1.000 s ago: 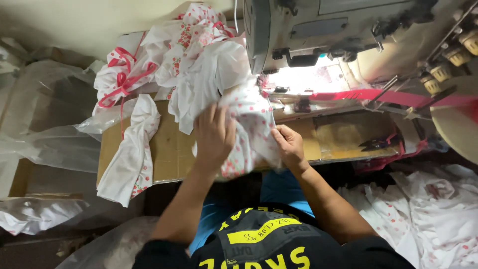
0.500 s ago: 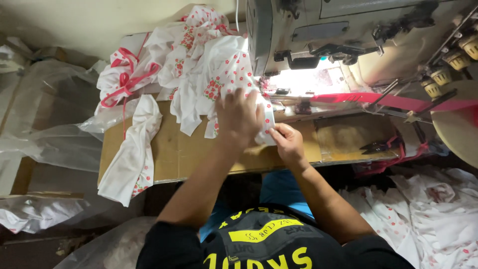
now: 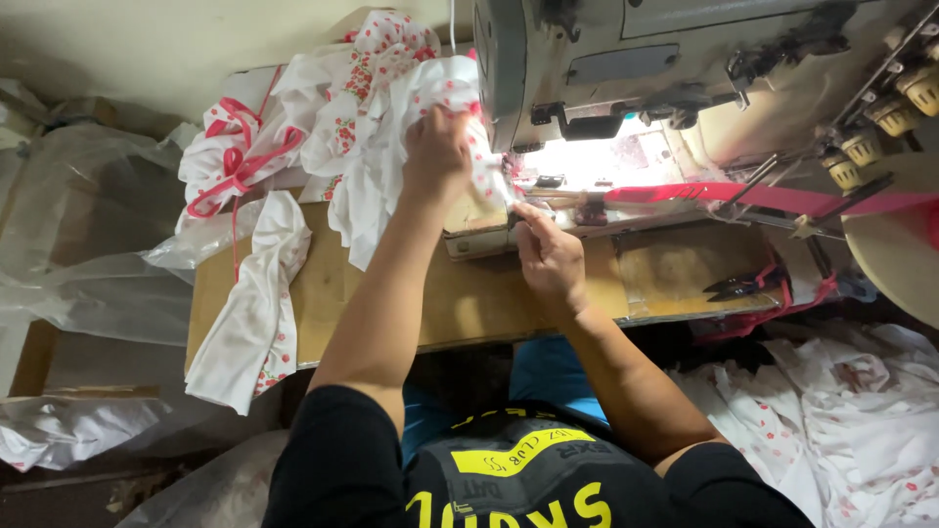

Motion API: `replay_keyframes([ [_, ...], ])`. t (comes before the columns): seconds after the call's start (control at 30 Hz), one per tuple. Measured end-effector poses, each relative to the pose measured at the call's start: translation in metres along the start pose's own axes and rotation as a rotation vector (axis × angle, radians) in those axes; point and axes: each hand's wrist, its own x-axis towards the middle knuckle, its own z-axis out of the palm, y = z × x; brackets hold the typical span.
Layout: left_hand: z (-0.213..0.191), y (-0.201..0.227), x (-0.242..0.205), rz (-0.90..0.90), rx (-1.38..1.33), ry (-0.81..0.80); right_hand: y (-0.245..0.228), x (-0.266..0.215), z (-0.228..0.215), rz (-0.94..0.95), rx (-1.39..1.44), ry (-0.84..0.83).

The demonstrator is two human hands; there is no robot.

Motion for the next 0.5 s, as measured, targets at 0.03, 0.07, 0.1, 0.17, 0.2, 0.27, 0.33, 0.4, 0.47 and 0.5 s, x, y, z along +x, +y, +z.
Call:
replay_keyframes([
  [0.03, 0.009, -0.009, 0.006, 0.0, -0.001, -0.002, -0.005, 0.001, -0.002, 0.002, -0.001, 0.0],
  [0.07, 0.017, -0.017, 0.012, 0.033, -0.001, 0.146, -0.011, 0.001, -0.004, 0.029, -0.018, -0.013],
  [0.1, 0.025, -0.026, 0.017, 0.063, 0.0, 0.296, -0.016, 0.001, -0.006, 0.055, -0.033, -0.028],
  [0.17, -0.002, -0.034, -0.005, 0.07, -0.162, 0.255, 0.006, -0.009, -0.006, 0.092, 0.047, -0.09],
  [0.2, -0.017, -0.037, -0.016, 0.078, -0.324, 0.214, 0.017, -0.014, -0.005, 0.128, 0.126, -0.152],
  [0.27, -0.013, -0.052, -0.085, 0.118, -0.098, 0.207, 0.005, -0.026, -0.011, 0.188, 0.325, -0.158],
  [0.33, -0.036, -0.029, -0.153, 0.163, 0.143, 0.202, 0.003, -0.031, -0.009, 0.241, 0.536, -0.155],
  [0.4, -0.087, 0.042, -0.249, 0.101, -0.165, -0.081, 0.007, -0.048, -0.002, 0.601, 0.914, -0.237],
  [0.47, -0.113, 0.064, -0.262, 0.177, -0.291, -0.196, 0.013, -0.064, 0.014, 0.734, 0.957, -0.287],
  [0.5, -0.128, 0.075, -0.267, 0.256, -0.415, -0.289, 0.015, -0.067, 0.023, 0.845, 0.999, -0.344],
])
